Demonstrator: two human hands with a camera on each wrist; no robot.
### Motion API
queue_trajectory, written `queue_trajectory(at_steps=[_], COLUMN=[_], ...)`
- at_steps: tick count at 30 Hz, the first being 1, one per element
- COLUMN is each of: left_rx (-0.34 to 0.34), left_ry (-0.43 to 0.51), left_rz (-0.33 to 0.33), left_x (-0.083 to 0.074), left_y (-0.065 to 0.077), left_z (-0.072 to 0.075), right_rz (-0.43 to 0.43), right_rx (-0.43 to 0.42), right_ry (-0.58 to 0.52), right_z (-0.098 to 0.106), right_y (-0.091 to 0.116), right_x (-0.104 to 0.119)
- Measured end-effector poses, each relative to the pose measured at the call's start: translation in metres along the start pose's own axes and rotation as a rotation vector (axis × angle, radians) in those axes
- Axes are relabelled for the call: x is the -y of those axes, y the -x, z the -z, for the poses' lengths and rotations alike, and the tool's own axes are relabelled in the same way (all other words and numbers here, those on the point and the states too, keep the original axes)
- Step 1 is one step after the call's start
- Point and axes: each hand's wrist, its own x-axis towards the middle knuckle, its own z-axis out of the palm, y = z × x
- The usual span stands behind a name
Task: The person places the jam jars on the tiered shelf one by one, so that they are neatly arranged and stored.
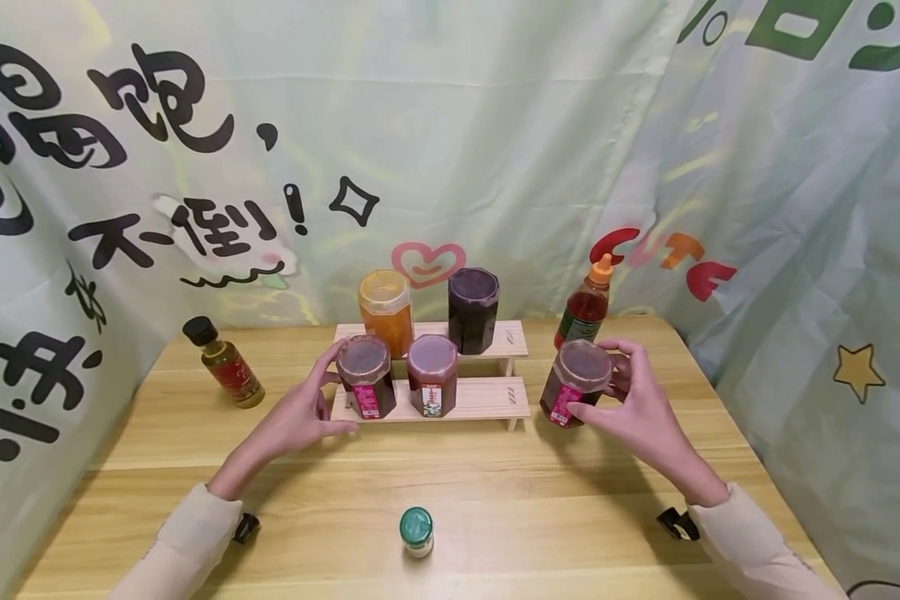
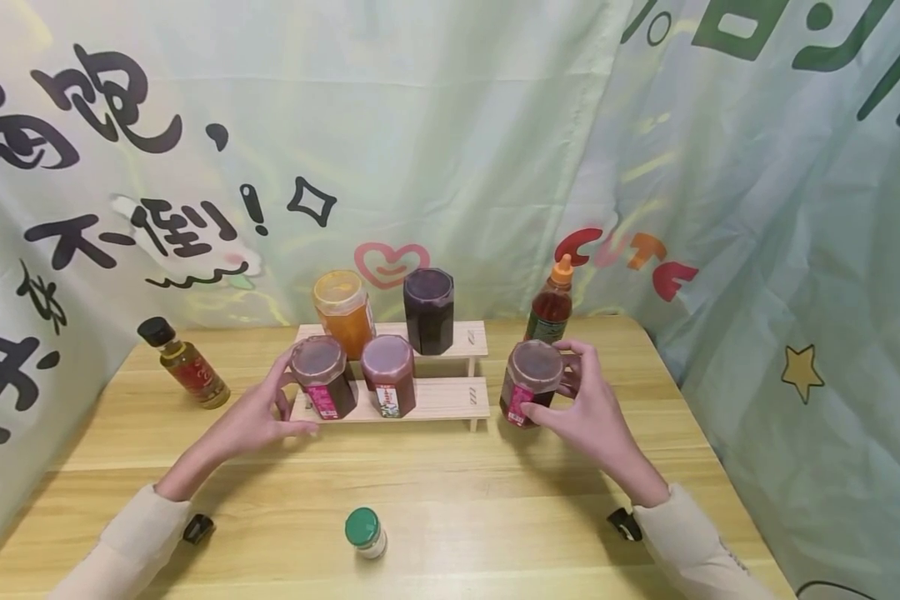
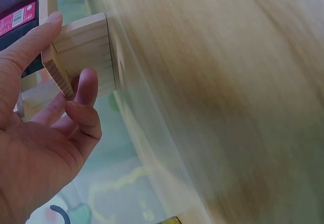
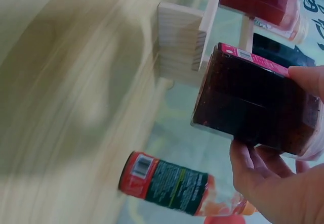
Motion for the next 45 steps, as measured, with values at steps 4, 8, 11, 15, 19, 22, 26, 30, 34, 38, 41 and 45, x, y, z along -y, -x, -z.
queue_trajectory(at_steps=[4, 8, 11, 15, 19, 22, 26, 30, 34, 38, 41, 45], left_rx=[0.003, -0.001, -0.004, -0.001, 0.0, -0.002, -0.004, -0.002, 0.0, -0.003, -0.001, -0.002], left_ry=[0.006, 0.003, 0.0, 0.009, 0.009, 0.002, -0.006, -0.014, -0.007, -0.001, -0.004, -0.015], left_rz=[-0.009, -0.012, -0.014, -0.013, -0.012, -0.012, -0.011, -0.001, 0.005, -0.002, -0.005, -0.008], left_x=[0.0, 0.001, 0.001, 0.002, 0.002, 0.002, 0.003, 0.002, 0.001, 0.0, 0.0, 0.0], left_y=[0.0, 0.0, 0.0, 0.0, 0.0, 0.0, -0.001, 0.0, 0.001, 0.001, 0.0, 0.0], left_z=[0.0, -0.001, -0.001, -0.001, -0.001, -0.001, -0.001, -0.002, -0.001, -0.001, -0.002, -0.001], right_rz=[0.024, 0.04, 0.042, 0.036, 0.038, 0.043, 0.042, 0.039, 0.038, 0.061, 0.077, 0.094], right_rx=[0.022, 0.044, 0.064, 0.087, 0.107, 0.117, 0.13, 0.145, 0.157, 0.164, 0.167, 0.166], right_ry=[0.012, 0.008, -0.012, -0.054, -0.086, -0.109, -0.148, -0.181, -0.186, -0.183, -0.183, -0.165], right_z=[-0.005, -0.012, -0.019, -0.028, -0.036, -0.041, -0.046, -0.051, -0.055, -0.056, -0.056, -0.056], right_y=[-0.001, -0.002, -0.003, -0.005, -0.008, -0.01, -0.014, -0.018, -0.022, -0.027, -0.029, -0.032], right_x=[0.004, 0.006, 0.008, 0.008, 0.008, 0.009, 0.008, 0.006, 0.005, 0.002, 0.001, 0.0])
